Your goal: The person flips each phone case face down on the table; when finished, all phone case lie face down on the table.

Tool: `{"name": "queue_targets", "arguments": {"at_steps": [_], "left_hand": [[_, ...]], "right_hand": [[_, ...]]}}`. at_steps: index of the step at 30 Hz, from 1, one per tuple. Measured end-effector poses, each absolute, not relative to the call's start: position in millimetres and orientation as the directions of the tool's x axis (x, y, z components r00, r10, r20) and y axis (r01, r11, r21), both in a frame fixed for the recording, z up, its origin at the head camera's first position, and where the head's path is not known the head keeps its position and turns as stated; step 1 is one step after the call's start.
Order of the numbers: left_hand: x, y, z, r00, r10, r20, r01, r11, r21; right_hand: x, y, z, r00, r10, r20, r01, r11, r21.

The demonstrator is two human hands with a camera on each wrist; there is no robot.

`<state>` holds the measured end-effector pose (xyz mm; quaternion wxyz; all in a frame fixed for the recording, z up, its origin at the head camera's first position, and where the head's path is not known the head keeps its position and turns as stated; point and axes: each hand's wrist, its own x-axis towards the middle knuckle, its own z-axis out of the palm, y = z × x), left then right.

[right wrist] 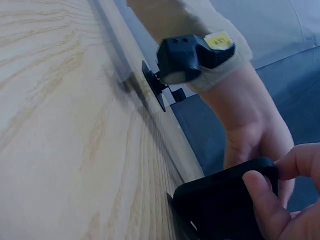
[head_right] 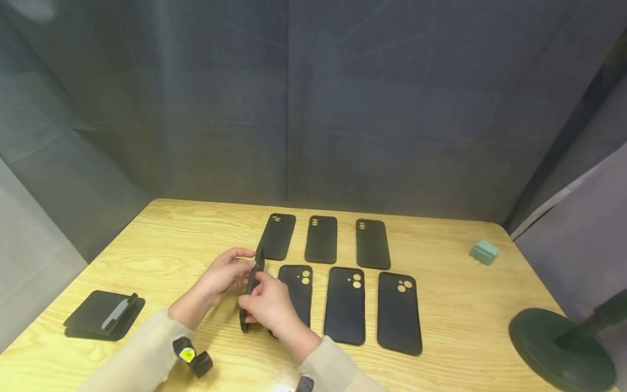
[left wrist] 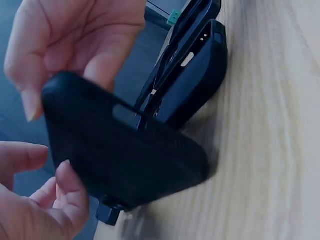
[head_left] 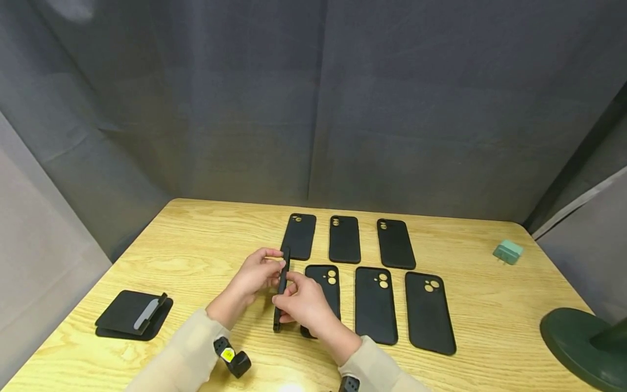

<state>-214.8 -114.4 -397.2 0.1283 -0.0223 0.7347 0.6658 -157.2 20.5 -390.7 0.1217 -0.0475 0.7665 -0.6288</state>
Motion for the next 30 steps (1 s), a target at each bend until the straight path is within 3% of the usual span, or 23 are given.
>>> {"name": "queue_targets", "arguments": {"at_steps": [12,24,30], "left_hand": [[-207.7,-149.6,-414.7,-0.936,0.136,-0.324,-0.315,0.083,0.946],[-210.3,-160.5,-428.7,-0.907,0.287,-0.310,-0.336,-0.047,0.941],[-211.5,-165.2,-428.4,-0.935,0.193,-0.298,-0.306,-0.013,0.952]], "right_hand": [[-155.1,24.8,-391.0,-0.961,-0.221,-0.164,0.128,0.169,-0.977],[-156.0,19.8,-389.3,-0.960,-0.250,-0.125,0.116,0.047,-0.992],[-156.7,20.9,-398.0,-0.959,-0.242,-0.150,0.141,0.054,-0.989]]}}
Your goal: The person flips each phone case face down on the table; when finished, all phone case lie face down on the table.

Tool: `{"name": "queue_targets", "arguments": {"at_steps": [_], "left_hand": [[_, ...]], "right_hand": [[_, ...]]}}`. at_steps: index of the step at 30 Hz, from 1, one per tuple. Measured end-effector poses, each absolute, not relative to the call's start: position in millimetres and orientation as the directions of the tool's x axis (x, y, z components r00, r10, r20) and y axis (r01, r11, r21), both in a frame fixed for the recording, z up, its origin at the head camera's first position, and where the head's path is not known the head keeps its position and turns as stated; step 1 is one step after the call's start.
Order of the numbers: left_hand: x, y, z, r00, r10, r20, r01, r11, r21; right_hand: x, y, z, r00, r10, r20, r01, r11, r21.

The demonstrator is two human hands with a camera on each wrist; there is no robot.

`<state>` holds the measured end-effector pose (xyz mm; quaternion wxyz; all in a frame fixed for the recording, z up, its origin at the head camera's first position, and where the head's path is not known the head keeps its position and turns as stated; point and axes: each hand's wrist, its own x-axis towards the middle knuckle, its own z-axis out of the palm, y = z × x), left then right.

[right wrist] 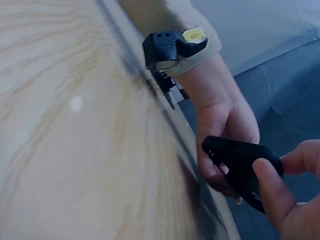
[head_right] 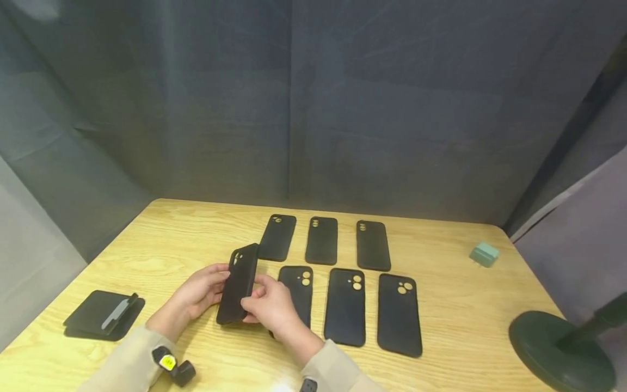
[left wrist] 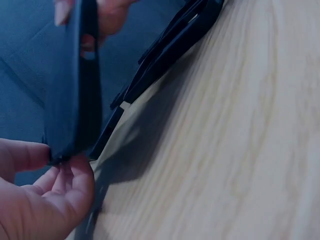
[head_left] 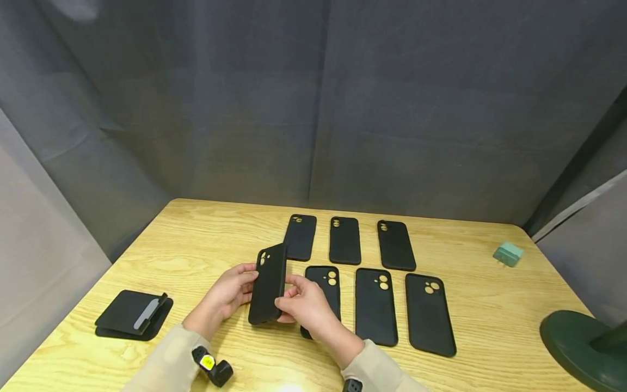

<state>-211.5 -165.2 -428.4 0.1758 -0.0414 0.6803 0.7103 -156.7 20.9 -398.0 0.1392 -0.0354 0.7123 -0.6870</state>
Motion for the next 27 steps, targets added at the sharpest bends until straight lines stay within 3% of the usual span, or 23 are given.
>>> {"name": "queue_targets", "arguments": {"at_steps": [6,13,20,27], "left_hand": [[-209.8,-167.6,-424.4,-0.958,0.078,-0.275,-0.262,0.146,0.954],[-204.2,-166.0,-421.2,-0.966,0.054,-0.252,-0.222,0.316,0.922],[-201.5,-162.3,-421.0,-0.981,0.034,-0.193,-0.137,0.585,0.799],[-200.7,-159.0,-416.7,-0.982,0.029,-0.186,-0.103,0.745,0.659]], "right_hand": [[-156.3,22.0,-408.9,-0.946,-0.252,-0.205,0.164,0.176,-0.971],[-157.5,16.3,-417.9,-0.944,-0.241,-0.225,0.145,0.310,-0.940],[-158.8,10.8,-424.8,-0.949,-0.222,-0.223,0.098,0.464,-0.880],[-162.5,7.1,-423.1,-0.954,-0.208,-0.214,0.055,0.580,-0.813]]}}
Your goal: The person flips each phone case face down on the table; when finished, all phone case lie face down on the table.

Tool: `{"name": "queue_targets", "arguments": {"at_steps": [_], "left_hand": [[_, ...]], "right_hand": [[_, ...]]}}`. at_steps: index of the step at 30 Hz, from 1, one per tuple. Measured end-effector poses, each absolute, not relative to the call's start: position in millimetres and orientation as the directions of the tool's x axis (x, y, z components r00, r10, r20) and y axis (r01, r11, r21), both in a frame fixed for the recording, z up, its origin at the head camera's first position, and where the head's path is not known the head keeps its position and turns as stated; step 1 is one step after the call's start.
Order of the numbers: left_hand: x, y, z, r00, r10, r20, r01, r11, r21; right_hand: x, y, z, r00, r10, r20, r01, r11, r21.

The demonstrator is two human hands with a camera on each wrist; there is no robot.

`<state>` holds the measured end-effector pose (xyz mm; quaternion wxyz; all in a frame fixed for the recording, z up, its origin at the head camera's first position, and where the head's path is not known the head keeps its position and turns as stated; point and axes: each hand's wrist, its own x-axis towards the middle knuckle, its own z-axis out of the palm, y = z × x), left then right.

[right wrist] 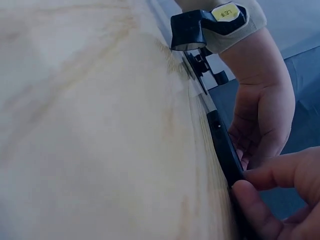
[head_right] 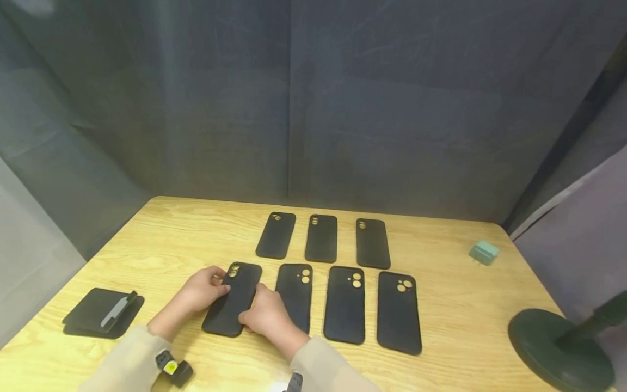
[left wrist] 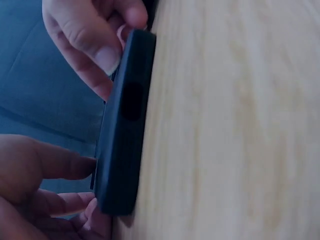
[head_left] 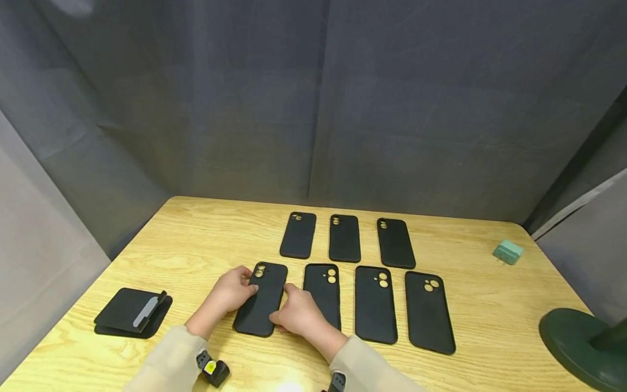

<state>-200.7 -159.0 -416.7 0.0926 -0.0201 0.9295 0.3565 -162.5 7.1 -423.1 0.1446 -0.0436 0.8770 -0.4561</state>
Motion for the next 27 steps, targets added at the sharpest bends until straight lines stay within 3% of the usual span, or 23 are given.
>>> {"name": "queue_targets", "arguments": {"at_steps": [27], "left_hand": [[-197.7,-159.8,-414.5,-0.980,0.043,-0.192,-0.091,0.764,0.639]], "right_hand": [[-168.3,6.2,-422.0,-0.952,-0.216,-0.218,0.062,0.561,-0.826]]}}
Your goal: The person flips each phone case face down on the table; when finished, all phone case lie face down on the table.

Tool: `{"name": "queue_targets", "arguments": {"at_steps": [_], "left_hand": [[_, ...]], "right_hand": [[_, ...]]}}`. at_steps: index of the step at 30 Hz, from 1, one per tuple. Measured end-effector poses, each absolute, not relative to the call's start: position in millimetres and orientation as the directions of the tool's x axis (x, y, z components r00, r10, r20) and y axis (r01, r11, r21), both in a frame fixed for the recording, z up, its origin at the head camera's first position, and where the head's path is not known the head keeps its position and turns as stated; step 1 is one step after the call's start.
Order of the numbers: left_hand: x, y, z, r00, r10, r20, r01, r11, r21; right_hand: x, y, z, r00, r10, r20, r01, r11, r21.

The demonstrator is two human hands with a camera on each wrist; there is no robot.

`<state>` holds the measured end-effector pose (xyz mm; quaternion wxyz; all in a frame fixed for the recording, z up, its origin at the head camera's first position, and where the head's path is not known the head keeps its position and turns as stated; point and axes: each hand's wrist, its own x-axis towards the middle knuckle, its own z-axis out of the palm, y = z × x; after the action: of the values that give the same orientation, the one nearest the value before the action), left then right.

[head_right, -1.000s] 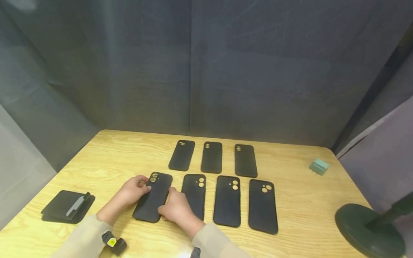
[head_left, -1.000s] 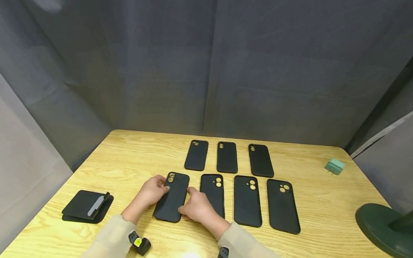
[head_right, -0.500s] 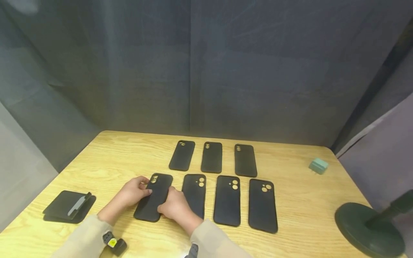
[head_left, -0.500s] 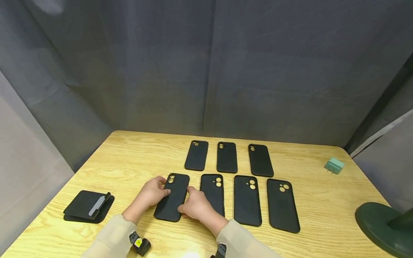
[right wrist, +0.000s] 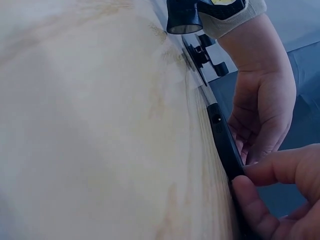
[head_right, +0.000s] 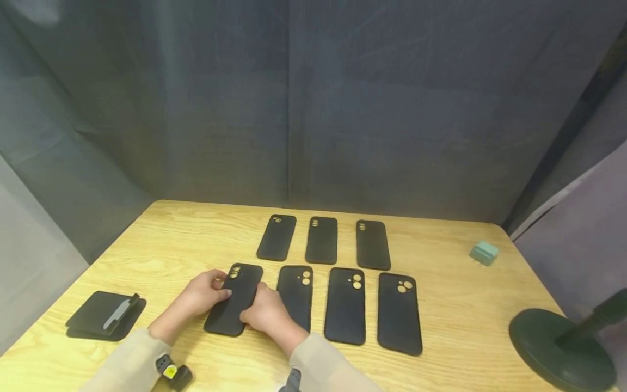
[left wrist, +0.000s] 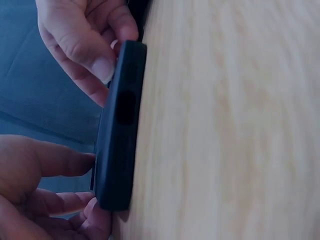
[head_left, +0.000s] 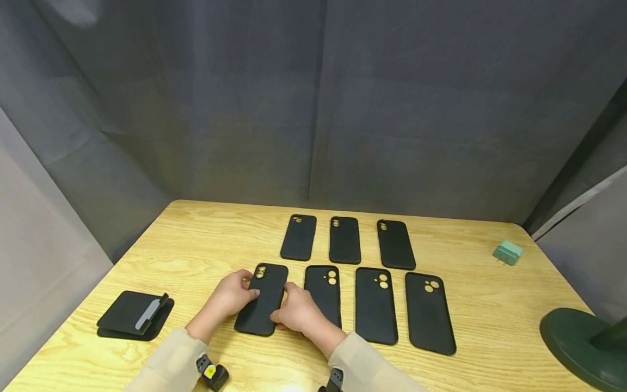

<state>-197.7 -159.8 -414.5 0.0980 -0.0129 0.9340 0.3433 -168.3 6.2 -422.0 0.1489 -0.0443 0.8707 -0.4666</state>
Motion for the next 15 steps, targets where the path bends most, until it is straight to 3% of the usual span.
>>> {"name": "queue_targets", "arguments": {"at_steps": [6,15], "left_hand": [[-197.0,-161.9,-414.0,-0.983,0.038,-0.182,-0.090,0.759,0.645],[-194.5,-150.0,-396.5,-0.997,0.063,-0.053,0.005,0.690,0.723]], "right_hand": [[-167.4,10.1,-419.1,-0.946,-0.233,-0.224,0.075,0.516,-0.853],[-163.6,40.8,-398.1,-0.966,-0.212,-0.151,0.056,0.398,-0.916]]}}
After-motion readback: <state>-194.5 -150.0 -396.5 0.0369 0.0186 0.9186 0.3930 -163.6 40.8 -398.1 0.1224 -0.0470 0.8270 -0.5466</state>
